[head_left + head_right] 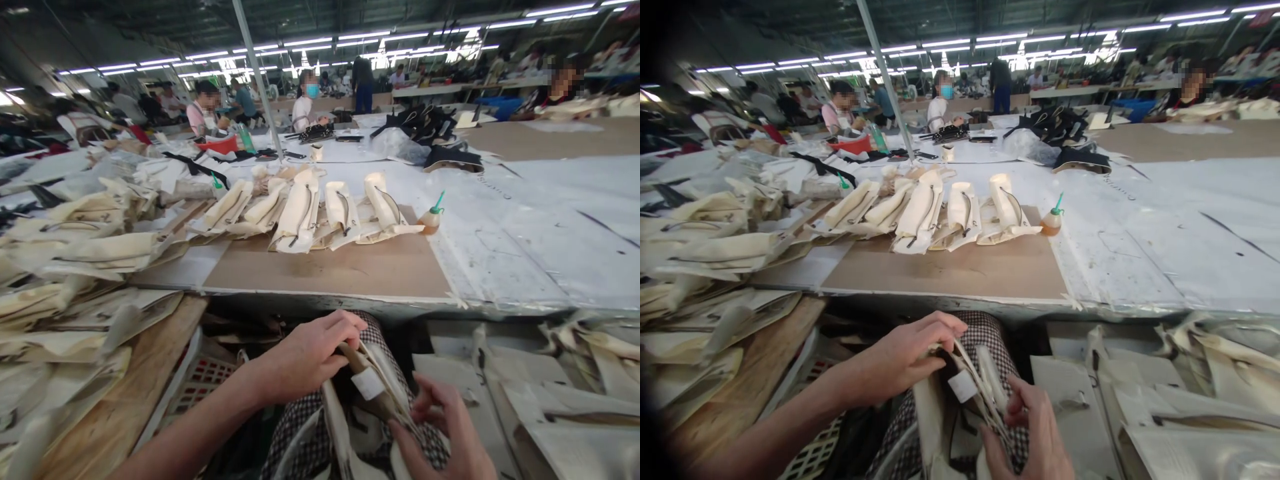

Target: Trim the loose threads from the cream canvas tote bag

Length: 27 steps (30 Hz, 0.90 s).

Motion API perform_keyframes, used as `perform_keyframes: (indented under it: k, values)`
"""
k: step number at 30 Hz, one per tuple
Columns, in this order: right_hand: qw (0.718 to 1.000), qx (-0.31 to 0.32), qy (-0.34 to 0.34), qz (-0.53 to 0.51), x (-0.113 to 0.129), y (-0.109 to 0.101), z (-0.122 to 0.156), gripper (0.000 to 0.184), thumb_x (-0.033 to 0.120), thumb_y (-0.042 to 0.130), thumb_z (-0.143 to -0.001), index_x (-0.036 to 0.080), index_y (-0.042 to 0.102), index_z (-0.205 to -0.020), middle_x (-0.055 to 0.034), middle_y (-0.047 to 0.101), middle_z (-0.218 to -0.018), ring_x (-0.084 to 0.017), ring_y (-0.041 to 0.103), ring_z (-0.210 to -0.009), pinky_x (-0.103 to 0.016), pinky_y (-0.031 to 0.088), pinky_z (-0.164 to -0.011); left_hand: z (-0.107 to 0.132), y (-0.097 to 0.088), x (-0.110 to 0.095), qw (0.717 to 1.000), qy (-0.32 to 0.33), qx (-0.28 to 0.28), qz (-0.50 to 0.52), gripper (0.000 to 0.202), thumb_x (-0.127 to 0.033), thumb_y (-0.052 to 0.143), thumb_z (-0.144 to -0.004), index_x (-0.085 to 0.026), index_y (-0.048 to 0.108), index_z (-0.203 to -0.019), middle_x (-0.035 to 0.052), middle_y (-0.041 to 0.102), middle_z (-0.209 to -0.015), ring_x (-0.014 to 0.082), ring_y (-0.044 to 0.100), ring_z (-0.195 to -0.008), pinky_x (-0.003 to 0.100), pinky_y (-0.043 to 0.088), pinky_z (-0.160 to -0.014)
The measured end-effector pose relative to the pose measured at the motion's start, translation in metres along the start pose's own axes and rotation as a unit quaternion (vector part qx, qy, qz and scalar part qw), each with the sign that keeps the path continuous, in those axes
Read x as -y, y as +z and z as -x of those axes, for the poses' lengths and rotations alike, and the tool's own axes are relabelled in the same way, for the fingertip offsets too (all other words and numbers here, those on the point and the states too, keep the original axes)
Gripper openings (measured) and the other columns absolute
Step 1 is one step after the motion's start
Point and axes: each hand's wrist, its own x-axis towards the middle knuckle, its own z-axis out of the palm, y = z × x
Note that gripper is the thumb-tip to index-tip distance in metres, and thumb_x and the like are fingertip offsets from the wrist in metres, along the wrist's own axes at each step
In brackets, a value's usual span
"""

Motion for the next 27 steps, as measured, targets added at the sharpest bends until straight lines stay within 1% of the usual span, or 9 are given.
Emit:
perform_keyframes:
  k: [3, 5, 7, 9, 12, 16, 19, 23, 27]
  values:
    - [0.999, 0.009, 0.034, 0.004, 0.004, 0.003, 0.001, 0.035, 0.051, 0.054, -0.09, 0.025, 0.054, -0.114, -0.0075, 0.07, -0.097, -0.019, 0.072, -0.067, -0.026, 0.06, -0.056, -0.003, 0.002, 0.0, 0.998, 0.027, 0.001, -0.063, 0.015, -0.007, 0.057, -0.088, -0.021, 0.06, -0.094, 0.0023, 0.062, -0.122, 0.0171, 0.058, -0.114, 0.026, 0.043, -0.1]
    - [0.999, 0.016, 0.046, 0.005, 0.005, 0.003, 0.001, 0.033, 0.052, 0.056, -0.089, 0.027, 0.059, -0.11, -0.0041, 0.074, -0.092, -0.019, 0.074, -0.07, -0.025, 0.06, -0.06, -0.004, 0.004, 0.0, 0.991, 0.061, 0.0, -0.117, 0.01, -0.015, 0.056, -0.094, -0.021, 0.064, -0.097, 0.0033, 0.064, -0.122, 0.0183, 0.06, -0.112, 0.027, 0.043, -0.098]
    - [0.999, 0.019, 0.05, -0.005, 0.005, 0.002, 0.0, 0.029, 0.05, 0.058, -0.088, 0.028, 0.062, -0.108, -0.0007, 0.076, -0.089, -0.018, 0.075, -0.074, -0.024, 0.061, -0.066, -0.005, 0.006, 0.0, 0.986, 0.076, -0.002, -0.146, 0.012, -0.019, 0.054, -0.097, -0.021, 0.065, -0.1, 0.0033, 0.064, -0.125, 0.0187, 0.06, -0.112, 0.028, 0.042, -0.099]
    - [0.998, 0.019, 0.051, -0.016, 0.004, 0.0, -0.003, 0.026, 0.046, 0.058, -0.089, 0.029, 0.064, -0.108, 0.0008, 0.077, -0.09, -0.018, 0.075, -0.078, -0.022, 0.06, -0.069, -0.008, 0.008, 0.0, 0.988, 0.063, -0.01, -0.138, 0.009, -0.017, 0.059, -0.094, -0.021, 0.066, -0.099, 0.0023, 0.065, -0.123, 0.0181, 0.06, -0.112, 0.028, 0.042, -0.099]
    - [0.998, 0.016, 0.051, -0.035, 0.004, 0.0, -0.009, 0.024, 0.041, 0.058, -0.089, 0.028, 0.065, -0.108, 0.0016, 0.078, -0.092, -0.017, 0.075, -0.081, -0.021, 0.059, -0.072, -0.016, 0.009, 0.0, 0.993, 0.023, -0.021, -0.111, 0.006, -0.013, 0.065, -0.089, -0.019, 0.064, -0.09, 0.0024, 0.066, -0.121, 0.0184, 0.06, -0.11, 0.028, 0.043, -0.099]
    - [0.996, 0.016, 0.071, -0.048, 0.002, 0.001, -0.018, 0.022, 0.04, 0.059, -0.088, 0.03, 0.065, -0.107, 0.0035, 0.078, -0.094, -0.016, 0.075, -0.083, -0.018, 0.058, -0.073, -0.026, 0.012, 0.003, 0.996, -0.021, -0.048, -0.079, 0.014, -0.009, 0.059, -0.091, -0.019, 0.062, -0.082, 0.0031, 0.066, -0.119, 0.0167, 0.062, -0.108, 0.028, 0.044, -0.097]
    - [0.995, 0.016, 0.089, -0.048, -0.001, 0.003, -0.022, 0.025, 0.042, 0.06, -0.087, 0.029, 0.066, -0.107, 0.0016, 0.078, -0.095, -0.017, 0.075, -0.084, -0.019, 0.059, -0.074, -0.03, 0.012, 0.008, 0.996, -0.041, -0.064, -0.054, 0.017, -0.006, 0.061, -0.088, -0.019, 0.06, -0.077, 0.0032, 0.066, -0.118, 0.0157, 0.062, -0.108, 0.026, 0.044, -0.096]
    - [0.991, 0.021, 0.117, -0.054, -0.005, 0.002, -0.026, 0.025, 0.042, 0.059, -0.087, 0.028, 0.066, -0.107, 0.0004, 0.077, -0.098, -0.017, 0.075, -0.088, -0.019, 0.058, -0.078, -0.033, 0.006, 0.013, 0.999, 0.011, -0.029, -0.034, 0.019, -0.008, 0.06, -0.09, -0.018, 0.063, -0.074, 0.0046, 0.064, -0.124, 0.0168, 0.061, -0.112, 0.026, 0.042, -0.098]
    - [0.987, 0.017, 0.144, -0.068, -0.003, 0.0, -0.029, 0.022, 0.041, 0.059, -0.087, 0.028, 0.065, -0.104, 0.0023, 0.077, -0.099, -0.016, 0.074, -0.092, -0.017, 0.057, -0.08, -0.035, -0.003, 0.017, 0.998, 0.07, -0.008, -0.007, 0.019, -0.006, 0.06, -0.089, -0.017, 0.063, -0.074, 0.006, 0.053, -0.138, 0.0184, 0.056, -0.117, 0.028, 0.042, -0.101]
